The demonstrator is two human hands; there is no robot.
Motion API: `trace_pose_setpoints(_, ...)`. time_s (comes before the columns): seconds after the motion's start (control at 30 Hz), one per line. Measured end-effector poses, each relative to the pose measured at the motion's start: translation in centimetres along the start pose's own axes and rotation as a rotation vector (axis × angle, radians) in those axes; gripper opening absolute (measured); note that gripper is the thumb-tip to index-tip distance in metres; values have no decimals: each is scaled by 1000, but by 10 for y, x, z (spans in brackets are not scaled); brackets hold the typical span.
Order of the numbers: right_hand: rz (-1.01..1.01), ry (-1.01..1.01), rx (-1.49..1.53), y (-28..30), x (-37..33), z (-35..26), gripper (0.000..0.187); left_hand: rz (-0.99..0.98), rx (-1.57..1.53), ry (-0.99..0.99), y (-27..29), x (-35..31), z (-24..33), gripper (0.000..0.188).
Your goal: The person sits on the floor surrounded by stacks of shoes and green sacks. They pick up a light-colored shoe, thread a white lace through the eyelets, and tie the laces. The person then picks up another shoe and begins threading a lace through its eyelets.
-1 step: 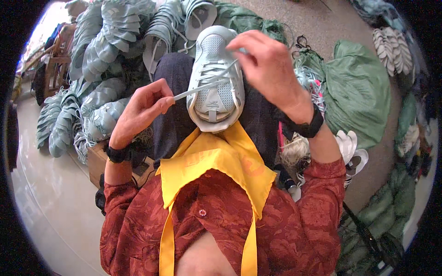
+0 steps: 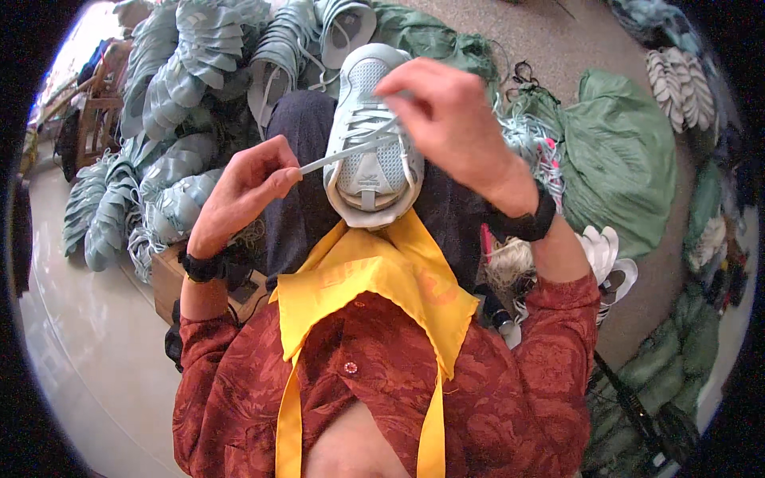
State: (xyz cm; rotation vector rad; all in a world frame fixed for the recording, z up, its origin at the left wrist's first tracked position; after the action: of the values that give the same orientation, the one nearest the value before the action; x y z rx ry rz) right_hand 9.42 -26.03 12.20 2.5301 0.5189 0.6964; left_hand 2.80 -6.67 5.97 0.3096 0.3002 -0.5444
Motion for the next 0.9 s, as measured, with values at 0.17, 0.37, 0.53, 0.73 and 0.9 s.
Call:
trace_pose_setpoints(0.17,-220,-43,339,-55,-6,-29,14,-73,-59,-30,-3,-7,22,20)
trace_pose_setpoints(0.37,-290,-334,300,-2,-32,-3,29,-40,-138,-58,10,-9,11,29)
trace_pose_setpoints(0.53,-78,-613,534,50,-94,59,34,-51,-162,-66,5,2,5,25)
trace_pose_setpoints(0.73,126,-569,695,81,-127,84,53,-43,-147,-81,-15,15,-3,20)
trace_pose_setpoints(0.9,276,-702,632,100,-147,116,55,15,-67,-111,-27,23,-2,17)
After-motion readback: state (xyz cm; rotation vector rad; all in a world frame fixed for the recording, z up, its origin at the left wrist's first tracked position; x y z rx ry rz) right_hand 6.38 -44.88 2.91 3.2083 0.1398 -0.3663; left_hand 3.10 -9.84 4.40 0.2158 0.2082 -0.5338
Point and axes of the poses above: each hand's wrist, its own x-axis towards the middle knuckle, its own y-axis out of the back of the hand, z = x × y, the point moved 10 cm from there along x, towards the middle knuckle, and after that the axes turned 8 degrees about x, right-handed, at the moved point
